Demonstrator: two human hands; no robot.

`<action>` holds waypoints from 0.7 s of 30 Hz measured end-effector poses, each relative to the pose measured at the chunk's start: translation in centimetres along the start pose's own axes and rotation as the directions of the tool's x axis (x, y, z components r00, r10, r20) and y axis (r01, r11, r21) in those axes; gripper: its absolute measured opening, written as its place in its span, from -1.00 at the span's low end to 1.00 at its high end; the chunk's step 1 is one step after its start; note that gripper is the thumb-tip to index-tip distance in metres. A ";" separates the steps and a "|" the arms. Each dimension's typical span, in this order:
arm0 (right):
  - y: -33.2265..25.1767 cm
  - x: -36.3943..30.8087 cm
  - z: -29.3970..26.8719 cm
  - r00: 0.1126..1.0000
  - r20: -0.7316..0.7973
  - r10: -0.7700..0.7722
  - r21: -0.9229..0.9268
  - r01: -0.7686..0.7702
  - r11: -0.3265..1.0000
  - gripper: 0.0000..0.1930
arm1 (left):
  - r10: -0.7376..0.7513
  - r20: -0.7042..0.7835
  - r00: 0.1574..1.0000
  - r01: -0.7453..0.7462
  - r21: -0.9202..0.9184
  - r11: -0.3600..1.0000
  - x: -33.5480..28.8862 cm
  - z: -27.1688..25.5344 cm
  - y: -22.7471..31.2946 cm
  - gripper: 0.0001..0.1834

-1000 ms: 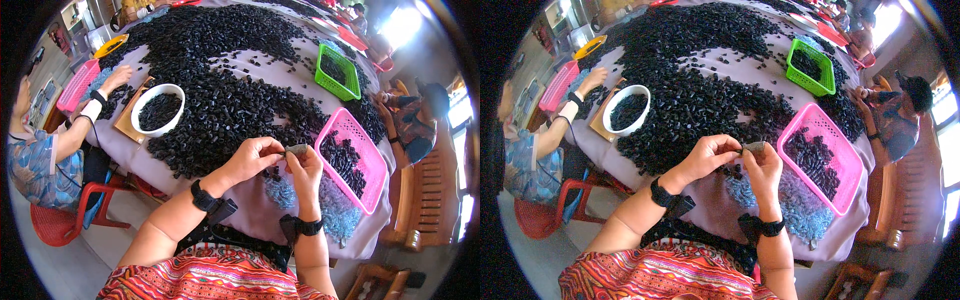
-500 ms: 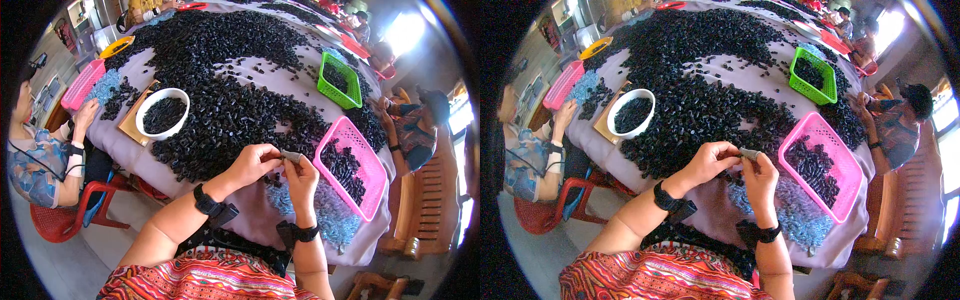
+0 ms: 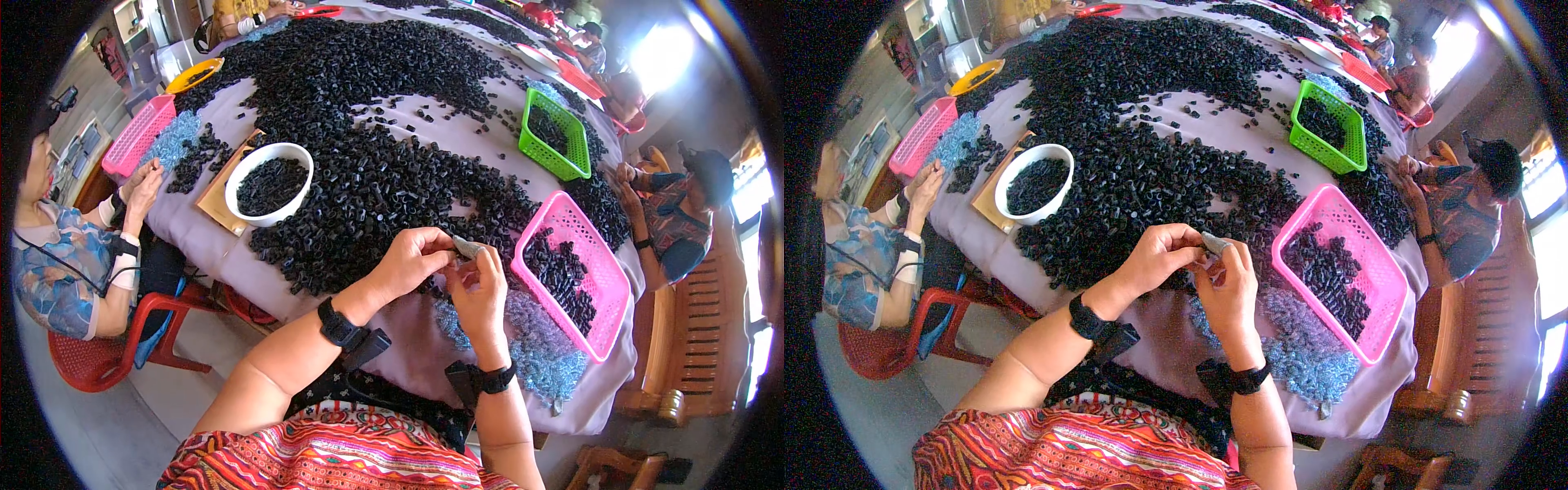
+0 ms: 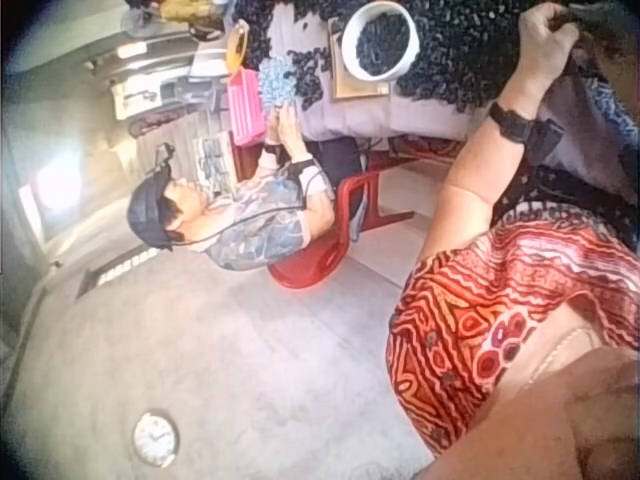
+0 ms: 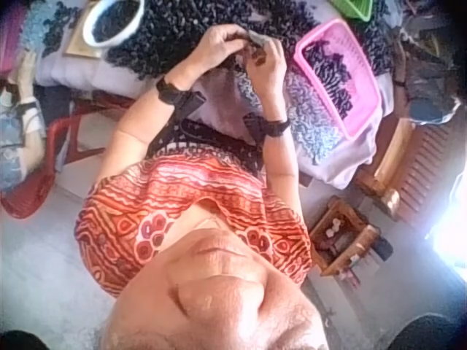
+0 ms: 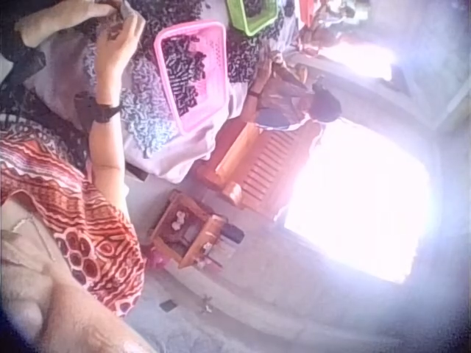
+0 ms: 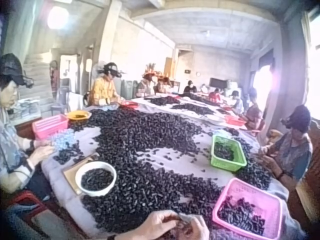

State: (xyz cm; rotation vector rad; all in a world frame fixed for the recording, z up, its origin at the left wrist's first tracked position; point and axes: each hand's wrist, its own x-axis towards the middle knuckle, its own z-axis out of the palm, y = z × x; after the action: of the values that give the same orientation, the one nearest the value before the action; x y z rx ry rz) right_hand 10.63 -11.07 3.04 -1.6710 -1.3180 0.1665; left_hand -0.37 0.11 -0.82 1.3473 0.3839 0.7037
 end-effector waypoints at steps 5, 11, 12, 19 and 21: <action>1.0 -0.3 0.1 0.992 0.126 -0.013 -0.193 0.037 0.980 -0.48 | 0.102 0.005 0.995 -0.101 0.133 0.986 -0.4 0.5 0.0 -0.88; 1.0 -0.4 0.1 0.994 0.113 0.005 -0.225 0.021 0.974 -0.54 | 0.084 -0.013 0.996 -0.081 0.146 0.986 -0.3 1.0 0.1 -0.88; 1.3 -0.5 0.2 0.993 0.120 -0.007 -0.257 0.038 0.966 -0.58 | 0.085 -0.014 0.996 -0.082 0.145 0.986 -0.4 1.0 0.1 -0.88; 2.2 -0.6 0.2 0.990 0.123 -0.071 -0.339 0.109 0.935 -0.66 | 0.091 -0.004 0.996 -0.087 0.262 0.961 -0.7 1.2 0.4 -0.88; 2.3 -0.6 0.2 0.990 0.125 -0.071 -0.355 0.112 0.928 -0.66 | 0.088 0.001 0.996 -0.085 0.264 0.961 -0.8 1.2 0.8 -0.87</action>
State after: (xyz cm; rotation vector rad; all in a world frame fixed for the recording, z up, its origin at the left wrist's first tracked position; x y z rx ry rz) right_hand 11.82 -11.33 0.98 -1.9229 -1.5800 -0.0454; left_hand -0.40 -1.25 0.13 1.6213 0.4412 0.7520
